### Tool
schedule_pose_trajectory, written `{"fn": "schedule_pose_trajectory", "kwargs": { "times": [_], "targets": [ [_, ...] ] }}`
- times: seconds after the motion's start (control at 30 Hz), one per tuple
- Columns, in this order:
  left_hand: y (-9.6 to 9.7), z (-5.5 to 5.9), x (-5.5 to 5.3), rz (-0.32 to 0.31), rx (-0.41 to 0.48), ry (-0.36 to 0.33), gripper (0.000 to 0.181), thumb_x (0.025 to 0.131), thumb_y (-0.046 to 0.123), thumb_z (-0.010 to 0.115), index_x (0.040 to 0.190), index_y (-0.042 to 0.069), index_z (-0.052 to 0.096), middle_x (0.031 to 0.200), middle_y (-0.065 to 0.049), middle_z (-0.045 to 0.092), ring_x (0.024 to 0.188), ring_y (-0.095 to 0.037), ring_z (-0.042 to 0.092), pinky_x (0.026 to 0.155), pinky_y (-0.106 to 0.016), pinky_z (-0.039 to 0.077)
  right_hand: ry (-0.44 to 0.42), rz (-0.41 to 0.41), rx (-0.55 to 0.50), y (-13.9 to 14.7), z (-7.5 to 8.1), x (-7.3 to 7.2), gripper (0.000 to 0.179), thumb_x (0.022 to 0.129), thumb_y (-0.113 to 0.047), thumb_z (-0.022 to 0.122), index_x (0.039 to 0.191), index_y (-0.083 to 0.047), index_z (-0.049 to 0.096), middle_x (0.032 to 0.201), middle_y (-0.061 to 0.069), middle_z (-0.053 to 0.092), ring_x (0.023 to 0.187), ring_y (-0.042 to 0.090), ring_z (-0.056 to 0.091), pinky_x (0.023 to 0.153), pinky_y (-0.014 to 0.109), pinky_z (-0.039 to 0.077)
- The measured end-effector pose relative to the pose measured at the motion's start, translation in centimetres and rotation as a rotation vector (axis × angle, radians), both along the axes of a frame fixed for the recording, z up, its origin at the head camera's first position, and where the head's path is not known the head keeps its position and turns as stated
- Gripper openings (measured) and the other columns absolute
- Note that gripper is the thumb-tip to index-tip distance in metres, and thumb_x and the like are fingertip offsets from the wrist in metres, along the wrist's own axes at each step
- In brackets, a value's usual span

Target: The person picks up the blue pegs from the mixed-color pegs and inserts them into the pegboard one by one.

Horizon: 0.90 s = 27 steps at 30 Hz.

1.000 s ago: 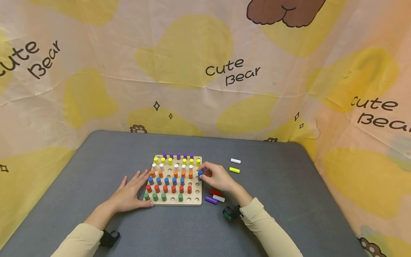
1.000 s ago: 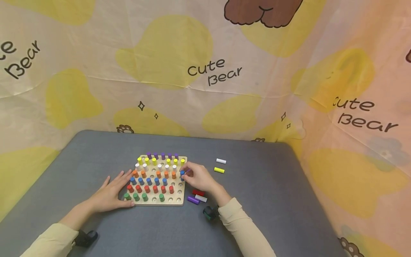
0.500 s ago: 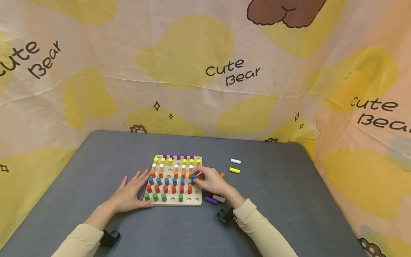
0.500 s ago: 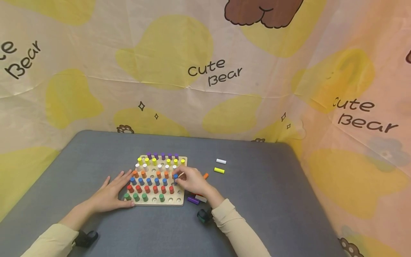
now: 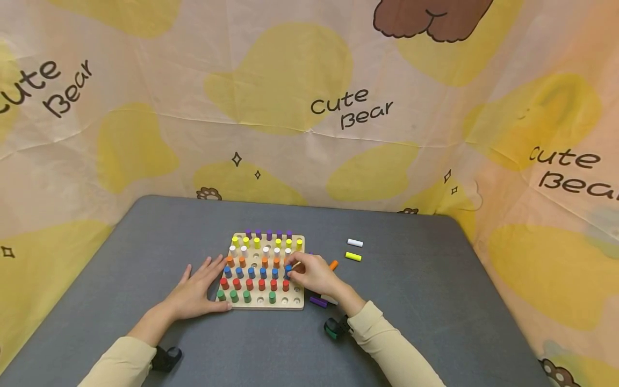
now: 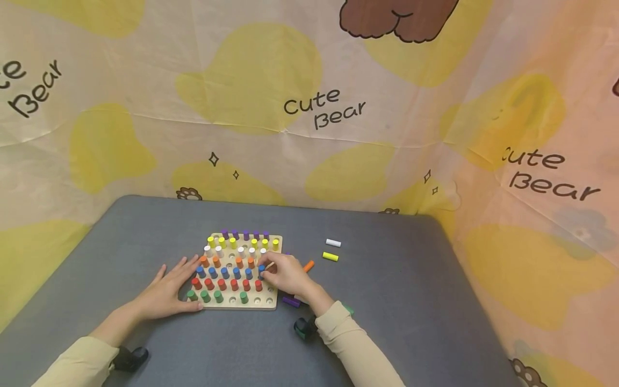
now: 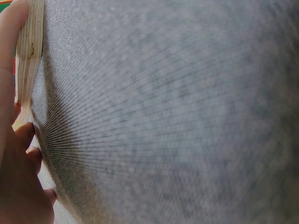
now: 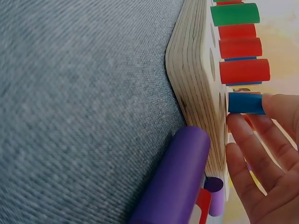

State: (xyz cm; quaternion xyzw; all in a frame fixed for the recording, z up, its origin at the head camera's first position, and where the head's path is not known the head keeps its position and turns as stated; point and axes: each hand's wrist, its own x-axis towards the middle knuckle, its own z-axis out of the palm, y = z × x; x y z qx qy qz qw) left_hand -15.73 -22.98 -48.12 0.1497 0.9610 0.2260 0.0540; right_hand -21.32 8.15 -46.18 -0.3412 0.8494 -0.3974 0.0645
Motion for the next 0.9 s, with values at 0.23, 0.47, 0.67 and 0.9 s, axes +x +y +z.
{"fn": "schedule_pose_trajectory", "kwargs": {
  "times": [0.23, 0.47, 0.67, 0.9],
  "targets": [
    [-0.01, 0.07, 0.08, 0.0, 0.002, -0.003, 0.108, 0.063, 0.068, 0.068, 0.147, 0.014, 0.025, 0.151, -0.014, 0.023, 0.139, -0.04, 0.014, 0.104, -0.067, 0.0, 0.001, -0.008, 0.012, -0.2, 0.12, 0.07, 0.016, 0.085, -0.006, 0.063, 0.101, -0.005, 0.06, 0.098, 0.007, 0.066, 0.086, 0.012, 0.067, 0.069, 0.014, 0.05],
    [0.02, 0.29, 0.21, -0.001, 0.008, -0.003, 0.108, 0.064, 0.067, 0.068, 0.147, 0.013, 0.025, 0.151, -0.014, 0.023, 0.139, -0.04, 0.014, 0.103, -0.068, 0.0, 0.039, -0.023, 0.023, -0.38, 0.02, 0.1, 0.015, 0.084, -0.007, 0.065, 0.098, -0.007, 0.062, 0.095, 0.005, 0.067, 0.083, 0.01, 0.067, 0.067, 0.015, 0.05],
    [0.03, 0.32, 0.26, -0.001, 0.003, -0.004, 0.108, 0.064, 0.067, 0.068, 0.147, 0.013, 0.025, 0.151, -0.014, 0.023, 0.139, -0.04, 0.014, 0.103, -0.068, 0.0, 0.085, -0.044, 0.09, -0.48, 0.0, 0.18, 0.014, 0.082, -0.01, 0.067, 0.096, -0.01, 0.063, 0.089, 0.0, 0.068, 0.077, 0.004, 0.063, 0.067, 0.014, 0.049],
    [0.12, 0.31, 0.24, 0.003, 0.001, -0.013, 0.109, 0.063, 0.068, 0.068, 0.147, 0.014, 0.024, 0.151, -0.015, 0.022, 0.139, -0.04, 0.013, 0.103, -0.068, 0.0, 0.104, -0.043, 0.137, -0.4, 0.09, 0.18, 0.013, 0.085, -0.012, 0.065, 0.098, -0.01, 0.065, 0.088, -0.001, 0.068, 0.077, 0.004, 0.062, 0.067, 0.014, 0.049]
  ]
}}
